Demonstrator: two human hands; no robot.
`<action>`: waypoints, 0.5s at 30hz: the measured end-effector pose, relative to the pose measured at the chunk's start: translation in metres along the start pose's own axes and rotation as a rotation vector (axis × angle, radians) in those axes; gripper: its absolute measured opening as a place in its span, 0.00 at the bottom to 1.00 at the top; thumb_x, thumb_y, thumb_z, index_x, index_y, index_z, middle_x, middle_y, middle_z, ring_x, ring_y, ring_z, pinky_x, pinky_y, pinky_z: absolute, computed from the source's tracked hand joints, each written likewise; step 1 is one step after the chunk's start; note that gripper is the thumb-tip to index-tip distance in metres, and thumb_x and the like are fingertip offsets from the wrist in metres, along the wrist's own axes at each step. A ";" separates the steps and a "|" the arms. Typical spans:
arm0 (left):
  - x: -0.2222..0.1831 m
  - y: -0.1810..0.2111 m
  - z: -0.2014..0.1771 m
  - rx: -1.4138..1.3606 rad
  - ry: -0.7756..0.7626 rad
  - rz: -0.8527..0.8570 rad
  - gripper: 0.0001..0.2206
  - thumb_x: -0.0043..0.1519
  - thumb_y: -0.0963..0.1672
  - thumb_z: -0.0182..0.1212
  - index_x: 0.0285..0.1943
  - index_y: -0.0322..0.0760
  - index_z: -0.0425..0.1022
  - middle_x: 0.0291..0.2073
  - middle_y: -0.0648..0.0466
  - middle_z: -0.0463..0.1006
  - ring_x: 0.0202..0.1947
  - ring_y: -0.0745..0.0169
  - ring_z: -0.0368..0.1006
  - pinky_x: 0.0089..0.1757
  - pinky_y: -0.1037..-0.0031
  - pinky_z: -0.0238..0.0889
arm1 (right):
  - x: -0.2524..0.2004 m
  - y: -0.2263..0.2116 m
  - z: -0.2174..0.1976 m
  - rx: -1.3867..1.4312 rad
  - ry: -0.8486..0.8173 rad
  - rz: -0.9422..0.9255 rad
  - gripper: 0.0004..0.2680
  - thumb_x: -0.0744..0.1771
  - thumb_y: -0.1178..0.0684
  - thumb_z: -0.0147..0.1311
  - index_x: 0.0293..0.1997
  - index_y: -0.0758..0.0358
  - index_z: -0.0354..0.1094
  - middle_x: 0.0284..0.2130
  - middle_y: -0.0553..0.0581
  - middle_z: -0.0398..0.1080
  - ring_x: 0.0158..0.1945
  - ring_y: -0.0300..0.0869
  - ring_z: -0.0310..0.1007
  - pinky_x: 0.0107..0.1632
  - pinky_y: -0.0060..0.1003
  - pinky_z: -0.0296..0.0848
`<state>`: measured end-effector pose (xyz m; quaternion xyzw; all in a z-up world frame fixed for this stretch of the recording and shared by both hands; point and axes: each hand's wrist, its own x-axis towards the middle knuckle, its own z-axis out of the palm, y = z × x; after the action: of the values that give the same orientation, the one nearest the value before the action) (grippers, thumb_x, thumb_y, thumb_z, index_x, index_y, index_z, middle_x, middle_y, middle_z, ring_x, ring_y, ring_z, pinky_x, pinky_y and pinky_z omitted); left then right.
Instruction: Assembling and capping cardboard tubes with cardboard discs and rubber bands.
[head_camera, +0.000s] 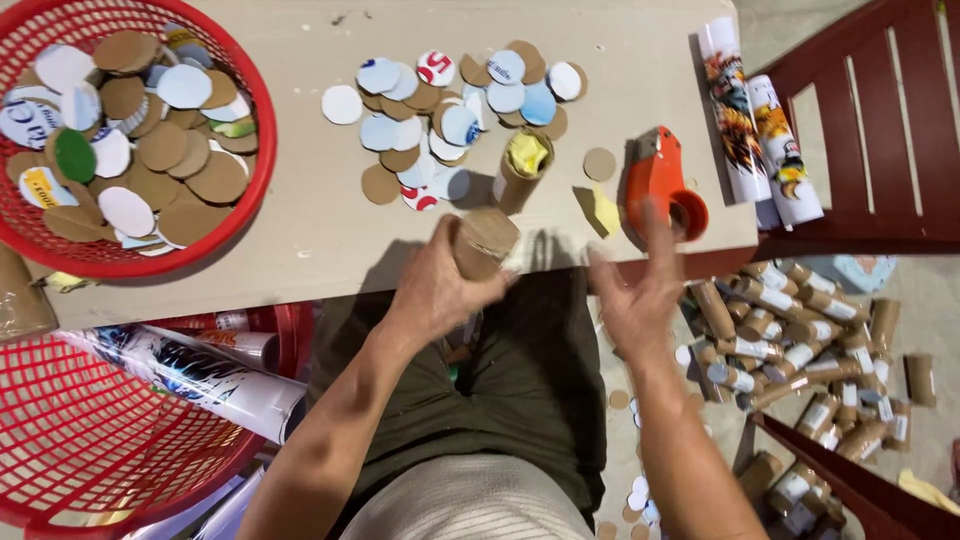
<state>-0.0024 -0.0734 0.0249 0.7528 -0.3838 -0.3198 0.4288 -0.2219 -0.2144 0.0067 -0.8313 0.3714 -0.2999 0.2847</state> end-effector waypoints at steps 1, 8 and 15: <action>-0.009 0.013 0.003 0.000 -0.014 0.005 0.37 0.51 0.53 0.76 0.61 0.29 0.62 0.46 0.39 0.80 0.44 0.45 0.81 0.46 0.62 0.76 | -0.006 -0.027 0.004 -0.006 0.008 0.010 0.31 0.67 0.45 0.63 0.77 0.67 0.50 0.69 0.70 0.57 0.73 0.58 0.58 0.72 0.56 0.62; -0.053 0.017 0.006 -0.034 -0.413 0.002 0.44 0.48 0.51 0.74 0.71 0.29 0.54 0.49 0.37 0.78 0.47 0.42 0.80 0.48 0.59 0.74 | -0.034 -0.056 0.030 0.982 -0.208 0.484 0.15 0.66 0.55 0.64 0.57 0.72 0.72 0.47 0.67 0.75 0.50 0.48 0.76 0.57 0.47 0.77; -0.089 -0.019 0.028 -0.979 -1.029 -0.285 0.31 0.50 0.48 0.77 0.57 0.26 0.70 0.50 0.42 0.81 0.47 0.50 0.81 0.53 0.63 0.75 | -0.025 -0.076 0.012 1.500 -0.474 0.233 0.16 0.66 0.57 0.60 0.60 0.67 0.66 0.40 0.59 0.73 0.47 0.47 0.77 0.55 0.47 0.79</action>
<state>-0.0639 -0.0026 0.0095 0.2713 -0.2480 -0.8216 0.4358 -0.1926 -0.1492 0.0451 -0.4152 0.0848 -0.2535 0.8696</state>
